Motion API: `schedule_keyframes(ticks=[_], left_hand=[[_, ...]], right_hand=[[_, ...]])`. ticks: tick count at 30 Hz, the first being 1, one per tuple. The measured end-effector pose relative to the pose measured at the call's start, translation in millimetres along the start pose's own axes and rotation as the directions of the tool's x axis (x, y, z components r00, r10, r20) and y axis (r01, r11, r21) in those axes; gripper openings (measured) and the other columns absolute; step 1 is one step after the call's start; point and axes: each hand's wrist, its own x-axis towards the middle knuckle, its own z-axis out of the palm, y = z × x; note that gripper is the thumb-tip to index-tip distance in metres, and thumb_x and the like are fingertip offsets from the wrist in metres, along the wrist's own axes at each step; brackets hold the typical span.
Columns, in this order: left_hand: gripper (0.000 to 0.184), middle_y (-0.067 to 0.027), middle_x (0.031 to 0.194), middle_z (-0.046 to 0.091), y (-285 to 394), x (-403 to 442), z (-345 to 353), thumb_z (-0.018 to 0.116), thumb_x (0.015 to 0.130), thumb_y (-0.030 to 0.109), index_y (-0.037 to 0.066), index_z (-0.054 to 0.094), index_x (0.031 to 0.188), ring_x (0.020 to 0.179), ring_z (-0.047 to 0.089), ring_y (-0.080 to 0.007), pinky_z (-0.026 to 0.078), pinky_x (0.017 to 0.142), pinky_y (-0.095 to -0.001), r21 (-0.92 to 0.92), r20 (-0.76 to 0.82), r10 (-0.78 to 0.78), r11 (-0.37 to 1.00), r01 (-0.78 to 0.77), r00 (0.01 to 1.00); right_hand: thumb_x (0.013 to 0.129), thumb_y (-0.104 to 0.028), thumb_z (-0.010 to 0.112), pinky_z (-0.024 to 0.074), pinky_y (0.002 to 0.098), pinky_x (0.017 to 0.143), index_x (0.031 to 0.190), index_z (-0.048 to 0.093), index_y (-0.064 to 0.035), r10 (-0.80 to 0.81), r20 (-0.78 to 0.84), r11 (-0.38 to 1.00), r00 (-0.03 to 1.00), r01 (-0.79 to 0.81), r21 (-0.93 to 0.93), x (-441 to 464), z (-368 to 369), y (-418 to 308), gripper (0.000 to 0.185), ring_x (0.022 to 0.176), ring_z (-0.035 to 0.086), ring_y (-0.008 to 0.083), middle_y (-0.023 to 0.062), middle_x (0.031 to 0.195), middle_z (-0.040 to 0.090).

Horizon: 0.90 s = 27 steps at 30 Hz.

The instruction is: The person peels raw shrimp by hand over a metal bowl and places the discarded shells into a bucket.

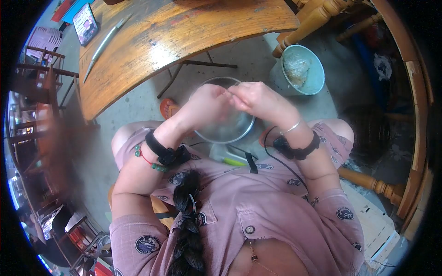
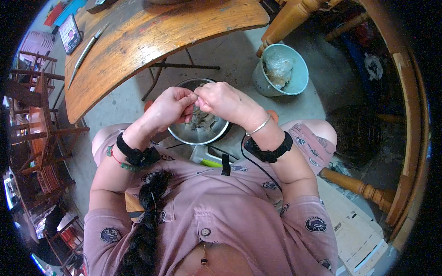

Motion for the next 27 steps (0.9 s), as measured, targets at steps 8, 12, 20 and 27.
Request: schedule_keyframes(ticks=[8,12,20,27], left_hand=[[0.021,0.0029,0.065,0.048,-0.1,-1.3,0.2,0.05,0.1,0.017,0.003,0.059,0.089,0.054,0.049,-0.008,0.038,0.047,-0.0222,0.027,-0.008,0.023,0.999,-0.022,1.0],[0.022,0.0032,0.064,0.047,5.2,-5.3,1.3,0.049,0.101,0.018,0.003,0.059,0.088,0.053,0.047,-0.0076,0.035,0.046,-0.0218,-0.045,-0.003,0.054,0.998,-0.054,0.999],[0.023,0.0037,0.06,0.047,11.6,-9.2,0.7,0.048,0.102,0.019,0.003,0.061,0.092,0.051,0.045,-0.0064,0.034,0.045,-0.0209,0.02,-0.019,0.209,0.978,-0.209,0.978],[0.022,0.0028,0.06,0.052,12.3,-6.1,-1.1,0.051,0.1,0.019,0.002,0.062,0.092,0.051,0.047,-0.0061,0.036,0.045,-0.021,0.003,-0.131,0.2,0.979,-0.202,0.971]], right_hand=[[0.084,-0.016,0.062,0.0497,0.0445,0.066,0.081,0.056,-0.0001,-0.001,-0.02,0.998,1.0,0.002,0.063,0.9,-0.4,2.4,0.018,0.074,0.059,0.0395,0.0195,0.074,0.059],[0.086,-0.01,0.061,0.0517,0.0343,0.059,0.091,0.062,0.0007,0.162,-0.013,0.948,0.987,-0.152,0.281,0.8,-8.6,-6.2,0.012,0.06,0.062,0.0249,0.0125,0.074,0.064],[0.097,-0.009,0.053,0.051,0.0229,0.058,0.106,0.063,0.0036,0.441,0.305,0.382,0.844,-0.484,0.787,1.4,-16.4,8.3,0.019,0.061,0.061,0.0098,0.0058,0.083,0.067],[0.097,-0.008,0.053,0.0509,0.0226,0.061,0.108,0.062,0.0029,0.417,0.172,0.356,0.893,-0.334,0.873,3.3,-11.2,4.2,0.018,0.066,0.062,0.0097,0.0056,0.086,0.067]])
